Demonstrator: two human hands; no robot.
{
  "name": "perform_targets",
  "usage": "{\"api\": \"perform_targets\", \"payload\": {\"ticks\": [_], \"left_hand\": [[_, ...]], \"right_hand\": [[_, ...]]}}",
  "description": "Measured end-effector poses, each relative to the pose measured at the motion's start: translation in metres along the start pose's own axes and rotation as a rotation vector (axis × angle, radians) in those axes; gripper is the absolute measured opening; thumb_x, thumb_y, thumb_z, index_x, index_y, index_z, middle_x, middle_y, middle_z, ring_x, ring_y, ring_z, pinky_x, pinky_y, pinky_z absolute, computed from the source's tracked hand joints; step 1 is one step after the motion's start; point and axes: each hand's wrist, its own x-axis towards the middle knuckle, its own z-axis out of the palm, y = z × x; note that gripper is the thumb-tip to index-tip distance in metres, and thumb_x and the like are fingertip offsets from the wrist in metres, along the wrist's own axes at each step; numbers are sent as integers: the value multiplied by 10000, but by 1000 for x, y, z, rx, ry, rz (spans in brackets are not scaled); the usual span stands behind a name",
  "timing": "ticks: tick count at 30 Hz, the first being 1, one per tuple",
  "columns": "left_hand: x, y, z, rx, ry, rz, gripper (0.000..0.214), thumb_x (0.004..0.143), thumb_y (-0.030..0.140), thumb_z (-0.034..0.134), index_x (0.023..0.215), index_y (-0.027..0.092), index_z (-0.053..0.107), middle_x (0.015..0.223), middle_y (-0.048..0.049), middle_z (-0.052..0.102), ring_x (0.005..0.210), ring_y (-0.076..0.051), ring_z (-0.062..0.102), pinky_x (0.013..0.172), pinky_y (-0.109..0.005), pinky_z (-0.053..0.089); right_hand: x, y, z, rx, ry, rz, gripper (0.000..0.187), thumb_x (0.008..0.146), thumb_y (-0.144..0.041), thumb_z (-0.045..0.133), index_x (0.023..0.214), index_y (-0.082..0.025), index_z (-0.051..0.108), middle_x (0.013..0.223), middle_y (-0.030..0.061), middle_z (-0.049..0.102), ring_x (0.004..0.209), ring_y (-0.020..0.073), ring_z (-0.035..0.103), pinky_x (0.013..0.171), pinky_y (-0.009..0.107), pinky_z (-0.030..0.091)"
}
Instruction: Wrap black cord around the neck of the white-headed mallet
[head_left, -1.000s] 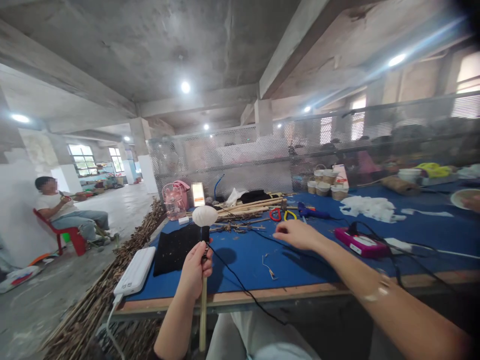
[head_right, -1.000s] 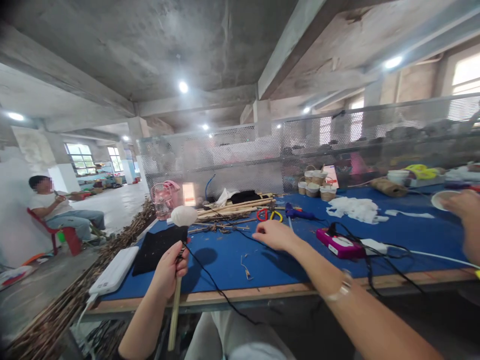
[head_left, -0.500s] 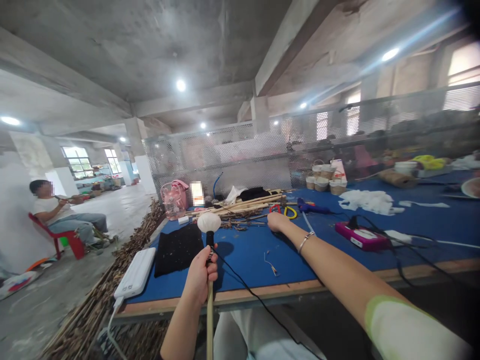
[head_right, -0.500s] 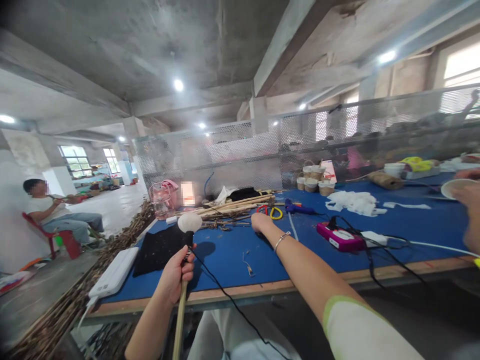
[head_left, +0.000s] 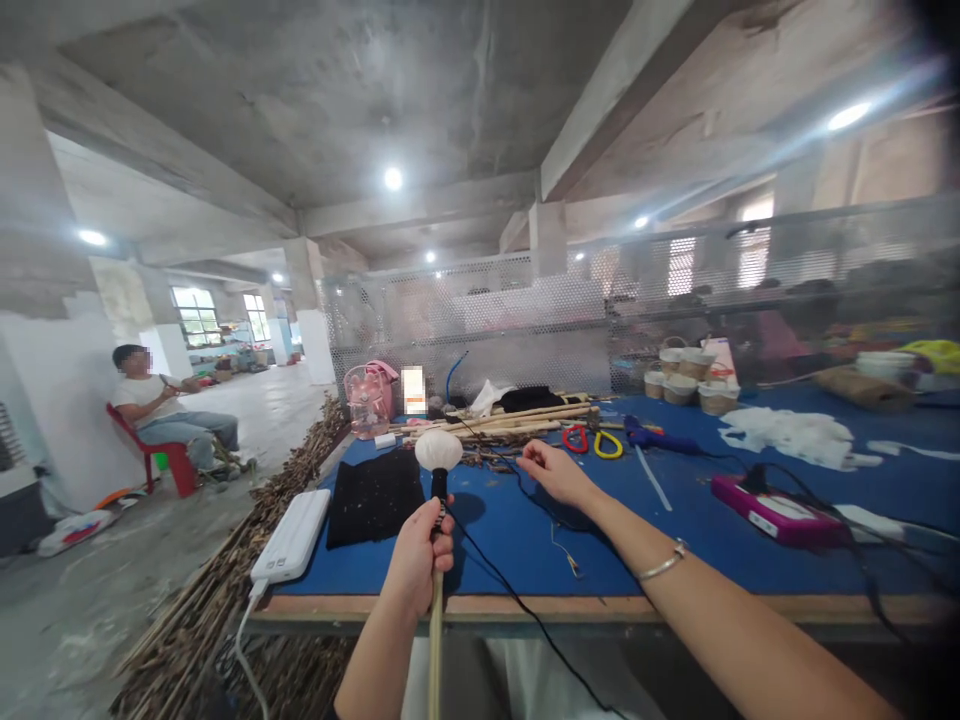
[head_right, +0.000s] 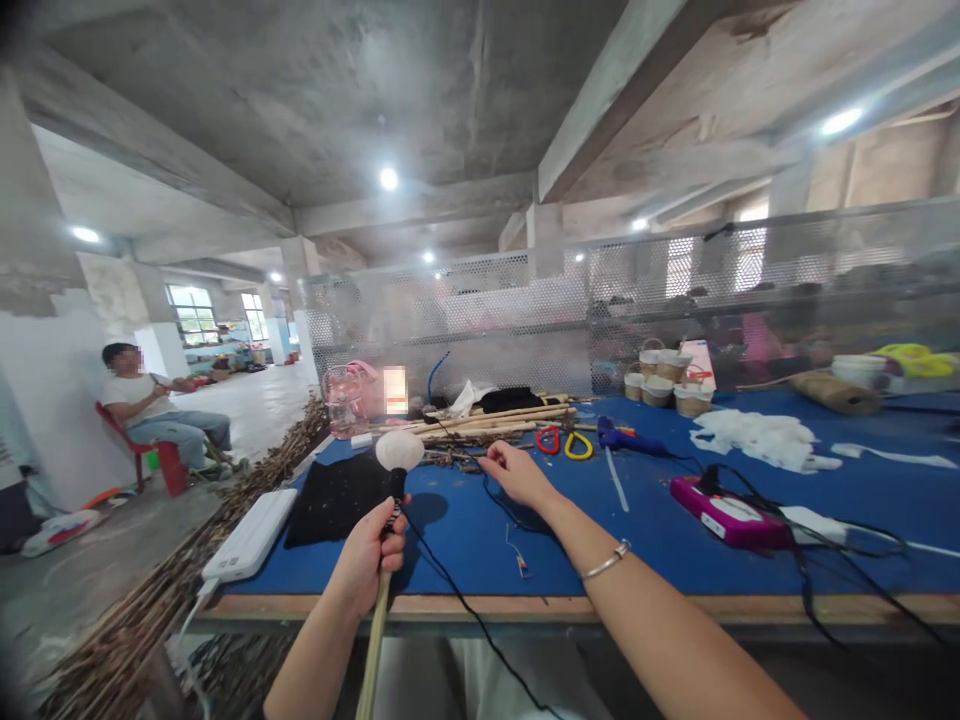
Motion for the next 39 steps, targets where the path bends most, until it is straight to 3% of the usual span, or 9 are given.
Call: {"api": "perform_targets", "payload": {"ticks": [6, 15, 39], "left_hand": [[1, 0, 3, 16, 29, -23, 389, 709, 408, 623, 958, 122, 536, 592, 57, 398, 370, 11, 212, 330, -121, 128], [1, 0, 3, 4, 35, -14, 406, 690, 409, 641, 955, 124, 529, 587, 58, 395, 366, 10, 210, 331, -123, 127], [-4, 2, 5, 12, 19, 10, 401, 681, 404, 650, 938, 124, 526, 586, 58, 387, 379, 7, 206, 335, -119, 136]], "right_hand": [[0, 25, -8, -31, -23, 83, 303, 798, -472, 420, 675, -195, 427, 526, -33, 459, 508, 125, 432, 512, 247, 330], [0, 25, -7, -147, -85, 64, 302, 760, -460, 448, 645, -182, 477, 543, -21, 468, 525, 123, 408, 510, 244, 304], [9, 30, -11, -238, -83, 38, 345, 748, -480, 438, 590, -182, 511, 544, -7, 493, 543, 130, 431, 516, 237, 308]]}}
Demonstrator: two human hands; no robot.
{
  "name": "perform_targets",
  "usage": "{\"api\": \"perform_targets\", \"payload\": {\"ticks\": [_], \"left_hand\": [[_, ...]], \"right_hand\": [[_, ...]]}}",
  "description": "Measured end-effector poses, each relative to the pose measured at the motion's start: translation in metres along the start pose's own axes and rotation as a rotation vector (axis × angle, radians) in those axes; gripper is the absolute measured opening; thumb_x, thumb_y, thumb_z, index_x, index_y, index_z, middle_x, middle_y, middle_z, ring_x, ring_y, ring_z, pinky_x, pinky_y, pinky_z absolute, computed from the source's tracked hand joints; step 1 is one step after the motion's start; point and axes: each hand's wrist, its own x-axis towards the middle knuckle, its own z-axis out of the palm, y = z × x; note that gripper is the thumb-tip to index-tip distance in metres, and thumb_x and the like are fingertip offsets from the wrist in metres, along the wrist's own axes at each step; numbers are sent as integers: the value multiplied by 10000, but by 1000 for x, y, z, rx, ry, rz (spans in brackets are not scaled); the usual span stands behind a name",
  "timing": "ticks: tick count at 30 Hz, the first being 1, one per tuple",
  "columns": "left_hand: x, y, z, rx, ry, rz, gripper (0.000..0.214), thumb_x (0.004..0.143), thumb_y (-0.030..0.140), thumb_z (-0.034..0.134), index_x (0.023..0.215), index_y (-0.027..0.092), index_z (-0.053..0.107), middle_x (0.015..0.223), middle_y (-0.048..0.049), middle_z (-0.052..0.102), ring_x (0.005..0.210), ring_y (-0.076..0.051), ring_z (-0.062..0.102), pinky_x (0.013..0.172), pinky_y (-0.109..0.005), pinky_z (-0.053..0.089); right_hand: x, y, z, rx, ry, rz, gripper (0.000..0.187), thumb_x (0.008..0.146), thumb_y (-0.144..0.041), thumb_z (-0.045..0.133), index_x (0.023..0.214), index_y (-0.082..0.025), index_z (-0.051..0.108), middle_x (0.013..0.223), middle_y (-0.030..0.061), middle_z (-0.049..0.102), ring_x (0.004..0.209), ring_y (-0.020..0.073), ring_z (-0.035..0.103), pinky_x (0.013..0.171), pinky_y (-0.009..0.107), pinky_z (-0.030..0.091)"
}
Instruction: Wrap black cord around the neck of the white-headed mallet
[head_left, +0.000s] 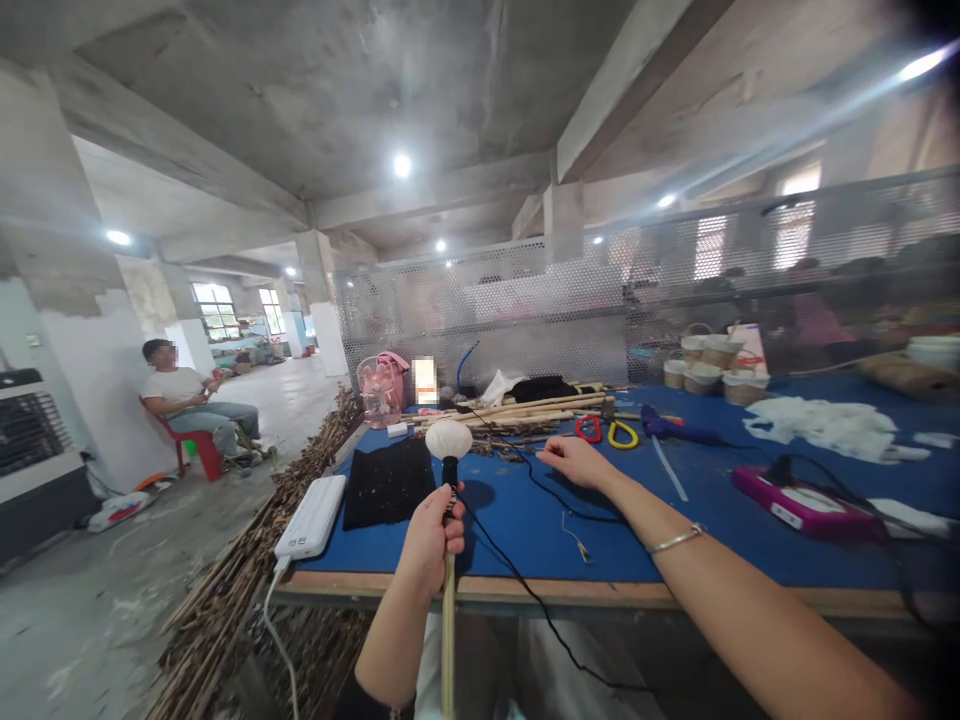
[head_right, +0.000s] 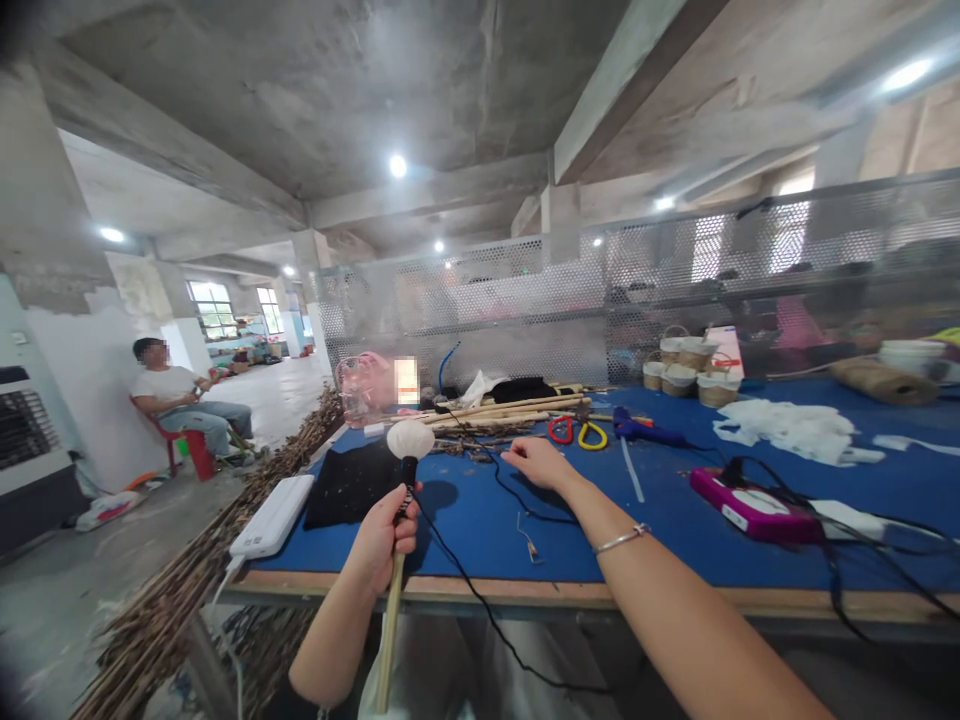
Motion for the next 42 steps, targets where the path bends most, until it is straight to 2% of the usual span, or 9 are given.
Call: {"api": "perform_targets", "payload": {"ticks": [18, 31, 36, 38, 40, 42], "left_hand": [[2, 1, 1, 33, -3, -42, 364, 717, 388, 612, 948, 121, 526, 584, 57, 399, 370, 8, 211, 333, -119, 132], [2, -1, -1, 34, -12, -30, 425, 664, 409, 660, 949, 123, 527, 580, 61, 402, 377, 11, 211, 338, -119, 126], [3, -1, -1, 30, -3, -43, 417, 681, 425, 640, 945, 124, 523, 580, 58, 409, 373, 7, 228, 336, -123, 124], [3, -2, -1, 35, -12, -41, 412, 684, 419, 640, 946, 124, 522, 580, 58, 409, 373, 7, 228, 336, -122, 127], [3, -2, -1, 45, -20, -28, 404, 686, 412, 641, 945, 126, 523, 579, 61, 406, 372, 8, 220, 336, -120, 127], [3, -2, -1, 56, -25, -18, 390, 695, 409, 632, 941, 126, 524, 578, 63, 401, 372, 9, 211, 336, -119, 125]], "right_hand": [[-4, 3, 0, 9, 52, 11, 356, 775, -492, 418, 610, -187, 501, 552, -5, 492, 535, 134, 441, 515, 243, 314], [-9, -3, 5, -21, 66, 31, 382, 783, -511, 403, 608, -186, 500, 554, 5, 520, 540, 140, 452, 513, 243, 296], [-2, -3, 2, -60, 102, 99, 382, 808, -494, 375, 626, -191, 519, 575, 16, 545, 552, 153, 483, 520, 251, 316], [0, -14, -2, -42, 145, 119, 330, 830, -397, 353, 677, -187, 557, 602, 30, 562, 591, 167, 511, 560, 267, 353], [-7, -41, -12, 53, 172, 70, 243, 802, -251, 373, 853, -171, 596, 700, 52, 603, 667, 176, 545, 632, 283, 395], [-26, -85, -29, 207, 141, -116, 371, 708, -130, 442, 1056, -167, 565, 928, 77, 617, 808, 173, 561, 723, 287, 417]]}}
